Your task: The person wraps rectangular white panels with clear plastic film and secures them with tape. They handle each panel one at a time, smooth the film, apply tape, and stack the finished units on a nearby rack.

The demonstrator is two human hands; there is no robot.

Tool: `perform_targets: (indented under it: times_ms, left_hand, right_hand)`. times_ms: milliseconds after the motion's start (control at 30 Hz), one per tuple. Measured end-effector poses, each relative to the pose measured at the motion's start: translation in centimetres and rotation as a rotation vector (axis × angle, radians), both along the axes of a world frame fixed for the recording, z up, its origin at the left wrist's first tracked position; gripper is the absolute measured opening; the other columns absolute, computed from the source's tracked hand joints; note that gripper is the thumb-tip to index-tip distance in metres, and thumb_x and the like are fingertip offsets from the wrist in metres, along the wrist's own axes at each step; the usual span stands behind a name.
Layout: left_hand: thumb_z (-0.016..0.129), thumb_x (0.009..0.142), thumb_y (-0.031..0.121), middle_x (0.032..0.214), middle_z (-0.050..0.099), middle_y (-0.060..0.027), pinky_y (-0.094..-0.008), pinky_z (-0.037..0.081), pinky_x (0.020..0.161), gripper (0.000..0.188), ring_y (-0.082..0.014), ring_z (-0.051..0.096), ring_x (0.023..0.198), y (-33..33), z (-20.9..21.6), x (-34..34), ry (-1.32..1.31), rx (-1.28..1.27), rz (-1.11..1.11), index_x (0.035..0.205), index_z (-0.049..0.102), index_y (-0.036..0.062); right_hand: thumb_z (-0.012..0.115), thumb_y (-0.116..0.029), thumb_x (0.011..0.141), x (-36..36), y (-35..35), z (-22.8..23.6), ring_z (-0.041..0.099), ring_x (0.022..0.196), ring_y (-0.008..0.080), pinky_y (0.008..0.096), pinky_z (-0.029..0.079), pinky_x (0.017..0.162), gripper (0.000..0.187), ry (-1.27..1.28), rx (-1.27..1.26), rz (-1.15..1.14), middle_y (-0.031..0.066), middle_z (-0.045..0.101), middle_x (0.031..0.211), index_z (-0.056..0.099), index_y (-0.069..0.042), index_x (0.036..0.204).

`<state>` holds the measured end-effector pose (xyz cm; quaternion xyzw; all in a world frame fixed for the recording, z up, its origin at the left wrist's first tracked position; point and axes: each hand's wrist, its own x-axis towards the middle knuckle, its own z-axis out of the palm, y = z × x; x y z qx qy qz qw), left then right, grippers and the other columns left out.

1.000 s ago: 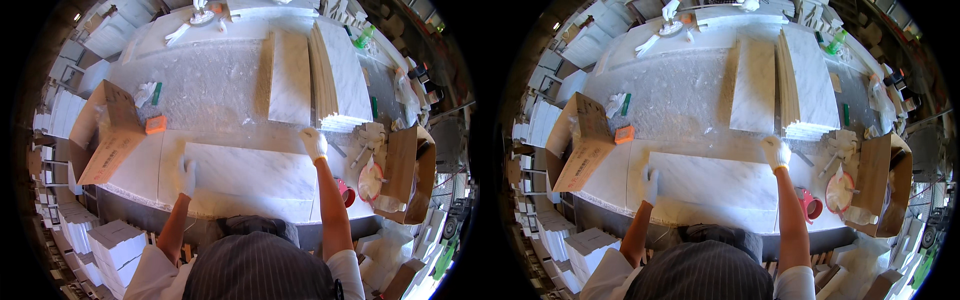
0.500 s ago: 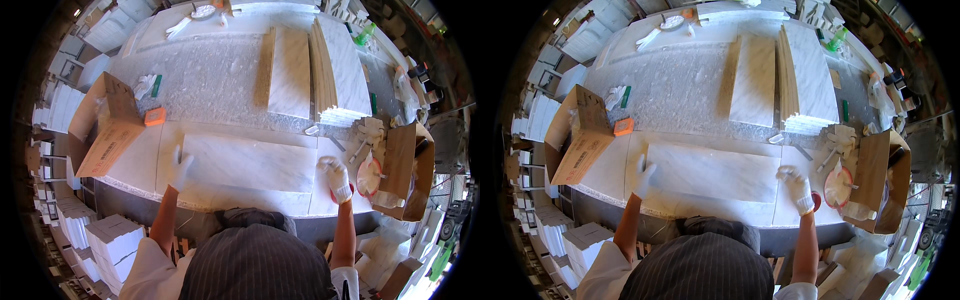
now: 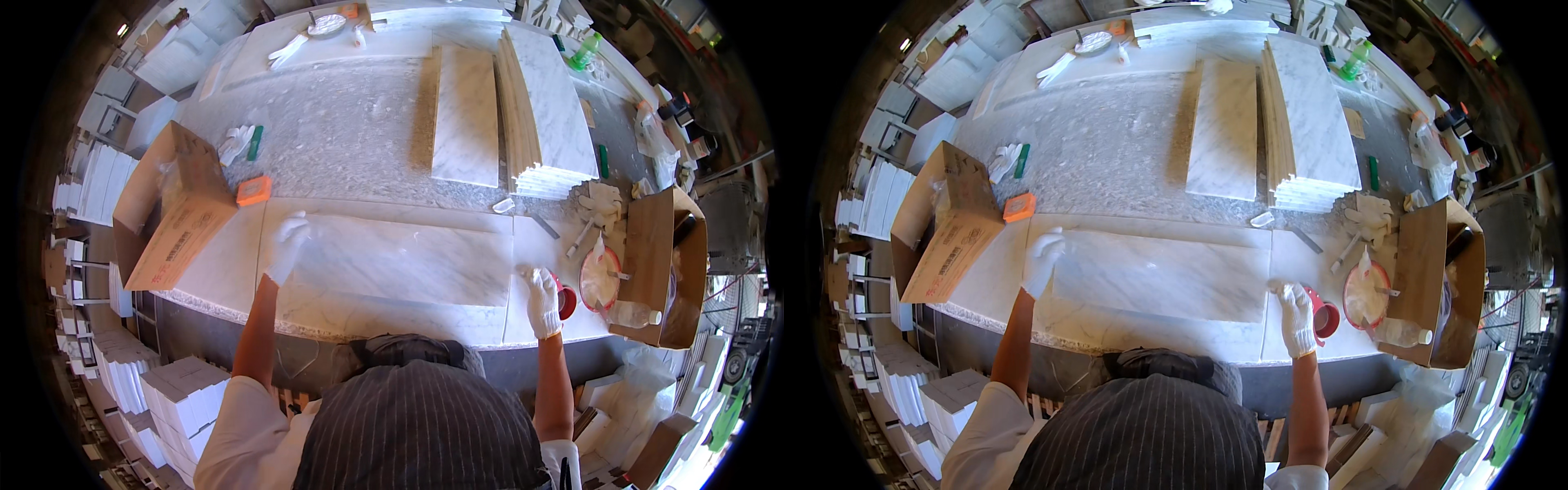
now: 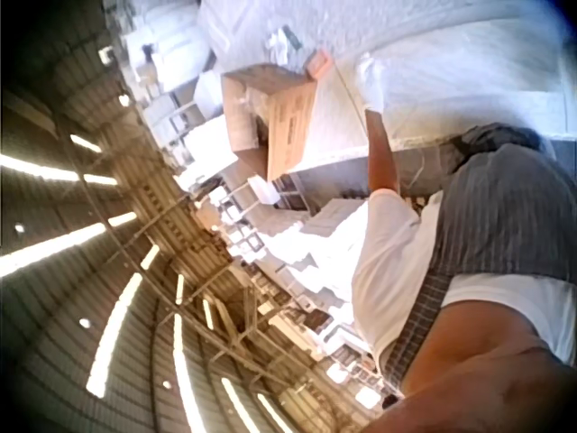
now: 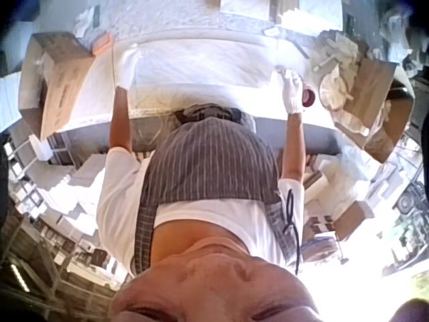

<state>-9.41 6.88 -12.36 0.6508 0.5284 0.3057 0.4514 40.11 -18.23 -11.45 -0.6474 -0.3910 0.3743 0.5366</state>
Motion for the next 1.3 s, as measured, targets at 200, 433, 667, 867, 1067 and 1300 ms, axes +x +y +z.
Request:
perform_targets:
  times_ms: [200,433,667,867,1067,1300]
  left_hand:
    - [0.062,0.093,0.009,0.141,0.054,-0.0137,-0.0303,0.043,0.101,0.016,-0.0193,0.056,0.119,-0.9,4.1,-1.1,0.016,-0.096,-0.028,0.106,0.067,0.0008]
    - [0.066,0.089,0.013,0.132,0.059,-0.0144,-0.0350,0.043,0.102,0.017,-0.0292,0.055,0.122,-4.1,2.3,-6.2,0.569,0.121,-0.446,0.105,0.068,0.0073]
    - [0.064,0.090,0.022,0.124,0.059,-0.0160,-0.0358,0.045,0.098,0.022,-0.0293,0.055,0.118,0.7,10.1,-1.4,0.554,-0.093,-0.686,0.105,0.068,0.0059]
    - [0.059,0.093,0.045,0.143,0.050,-0.0107,-0.0553,0.030,0.114,0.047,-0.0313,0.043,0.135,-1.4,4.4,15.1,0.784,0.848,-0.807,0.130,0.059,0.0154]
    - [0.041,0.097,0.058,0.161,0.029,-0.0038,-0.0542,0.013,0.122,0.062,-0.0265,0.025,0.148,-11.4,-0.7,27.9,0.698,0.879,-1.278,0.150,0.038,0.0254]
    - [0.045,0.098,0.047,0.158,0.033,-0.0047,-0.0521,0.019,0.120,0.059,-0.0246,0.032,0.145,-13.7,-1.3,29.7,0.577,0.898,-1.318,0.151,0.038,0.0228]
  right_hand:
    - [0.059,-0.015,0.095,0.8,-0.2,1.2,0.059,0.101,0.0176,0.0337,0.046,0.091,0.016,-0.021,-0.128,0.032,0.0055,0.068,0.107,0.068,-0.002,0.103]
    - [0.074,-0.005,0.072,-1.0,-2.1,0.9,0.059,0.106,0.0309,0.0429,0.047,0.089,0.014,-0.937,0.107,0.195,0.0044,0.068,0.106,0.070,-0.011,0.084]
    - [0.073,-0.007,0.071,-2.0,-2.7,-0.1,0.060,0.104,0.0288,0.0438,0.047,0.089,0.021,-1.129,0.149,0.163,0.0024,0.067,0.106,0.067,-0.014,0.090]
    - [0.074,-0.007,0.071,-2.5,-2.8,-0.1,0.061,0.102,0.0295,0.0436,0.048,0.088,0.024,-1.136,0.158,0.136,0.0027,0.067,0.106,0.066,-0.014,0.091]
    - [0.074,-0.007,0.073,-2.4,-4.5,-0.1,0.061,0.103,0.0297,0.0437,0.048,0.088,0.024,-1.072,0.072,0.088,0.0044,0.067,0.107,0.067,-0.014,0.095]
    - [0.067,-0.002,0.084,-5.1,-3.5,4.7,0.062,0.108,0.0349,0.0414,0.048,0.094,0.024,-0.649,0.001,-0.255,0.0168,0.066,0.116,0.067,-0.003,0.107]
